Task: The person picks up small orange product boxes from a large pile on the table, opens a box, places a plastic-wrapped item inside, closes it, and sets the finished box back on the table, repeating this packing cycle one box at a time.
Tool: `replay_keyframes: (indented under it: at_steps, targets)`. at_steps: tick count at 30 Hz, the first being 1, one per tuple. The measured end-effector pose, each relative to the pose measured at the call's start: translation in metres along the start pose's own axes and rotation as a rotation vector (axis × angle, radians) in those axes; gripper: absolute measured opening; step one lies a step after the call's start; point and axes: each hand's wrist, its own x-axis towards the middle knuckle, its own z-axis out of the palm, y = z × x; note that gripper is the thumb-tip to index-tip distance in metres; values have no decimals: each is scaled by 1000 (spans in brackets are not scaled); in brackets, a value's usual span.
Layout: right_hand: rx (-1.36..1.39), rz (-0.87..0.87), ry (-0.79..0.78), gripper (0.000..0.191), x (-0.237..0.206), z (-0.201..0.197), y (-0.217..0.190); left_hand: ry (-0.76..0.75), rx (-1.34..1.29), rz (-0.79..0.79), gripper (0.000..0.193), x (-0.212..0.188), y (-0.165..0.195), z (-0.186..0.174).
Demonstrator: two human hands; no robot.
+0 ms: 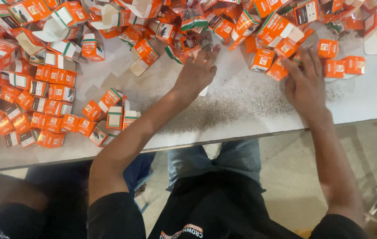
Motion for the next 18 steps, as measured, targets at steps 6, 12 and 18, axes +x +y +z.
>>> replay_keyframes:
  at_steps: [6,12,18]
  targets:
    - [-75,3,110,57,16,-17,4,-123,-252,-204,56,-39,-19,-49]
    - [347,54,50,33,45,18,-91,55,-807,-603,68,-115,17,-66]
    - [45,-314,-62,69,137,98,-158,389,-786,-555,70,-142,53,-42]
